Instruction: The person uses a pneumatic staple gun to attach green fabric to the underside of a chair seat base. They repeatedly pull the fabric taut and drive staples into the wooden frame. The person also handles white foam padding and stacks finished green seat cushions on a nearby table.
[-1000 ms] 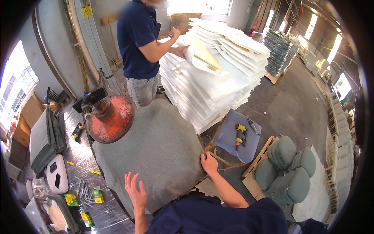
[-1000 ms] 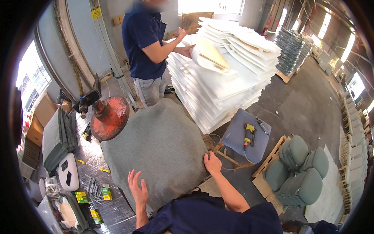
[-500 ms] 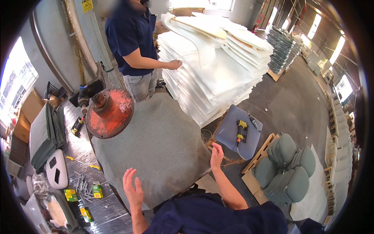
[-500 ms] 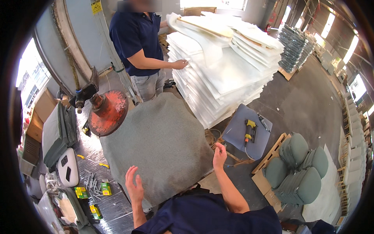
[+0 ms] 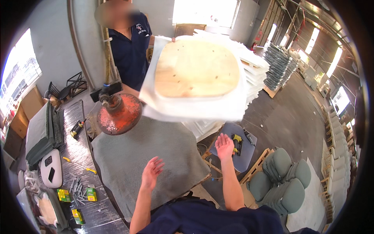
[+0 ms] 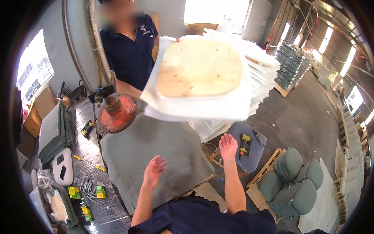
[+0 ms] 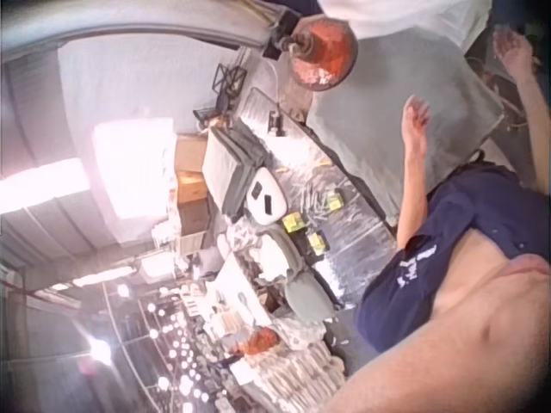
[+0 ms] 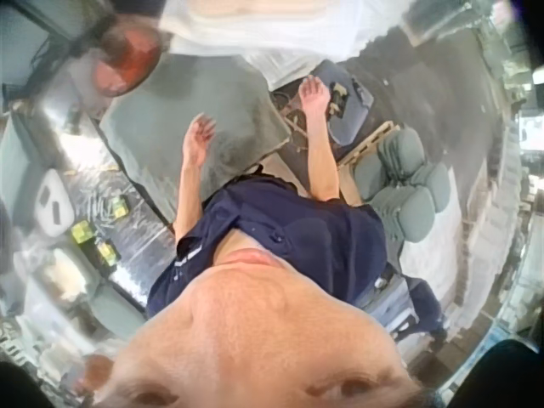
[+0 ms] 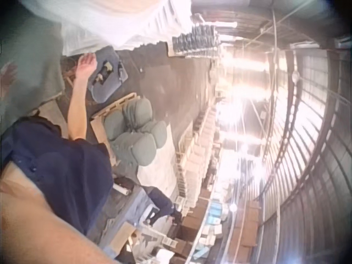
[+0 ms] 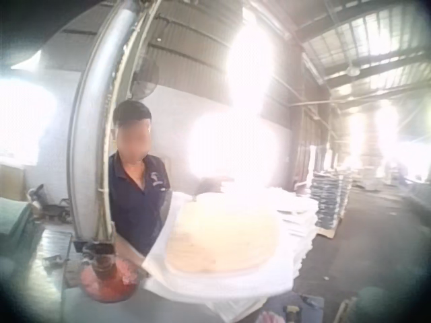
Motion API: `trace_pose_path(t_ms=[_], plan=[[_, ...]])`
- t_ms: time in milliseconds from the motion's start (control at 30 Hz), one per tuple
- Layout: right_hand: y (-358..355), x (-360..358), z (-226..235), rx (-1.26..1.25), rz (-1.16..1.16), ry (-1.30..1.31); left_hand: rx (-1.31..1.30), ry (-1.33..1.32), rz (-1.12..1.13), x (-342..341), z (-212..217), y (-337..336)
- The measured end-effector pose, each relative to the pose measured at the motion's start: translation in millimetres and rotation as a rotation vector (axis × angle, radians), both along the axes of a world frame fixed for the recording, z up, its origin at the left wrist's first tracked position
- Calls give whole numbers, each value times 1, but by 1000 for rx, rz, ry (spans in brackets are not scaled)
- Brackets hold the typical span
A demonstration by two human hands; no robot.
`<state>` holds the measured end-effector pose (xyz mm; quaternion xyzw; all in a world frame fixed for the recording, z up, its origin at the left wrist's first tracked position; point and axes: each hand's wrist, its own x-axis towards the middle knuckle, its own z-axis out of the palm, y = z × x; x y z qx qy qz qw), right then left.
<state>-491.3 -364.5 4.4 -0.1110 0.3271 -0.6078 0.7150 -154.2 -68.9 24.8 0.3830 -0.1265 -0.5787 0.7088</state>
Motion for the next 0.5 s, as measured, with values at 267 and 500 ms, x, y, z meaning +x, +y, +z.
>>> trace_pose_path(t_ms=[267,500], plan=[[-34,68,48,-217,276,-51,-504,649,-164,-22,-33,-32],[61,117,118,-247,575,34,-94,194,424,14,-37,138]])
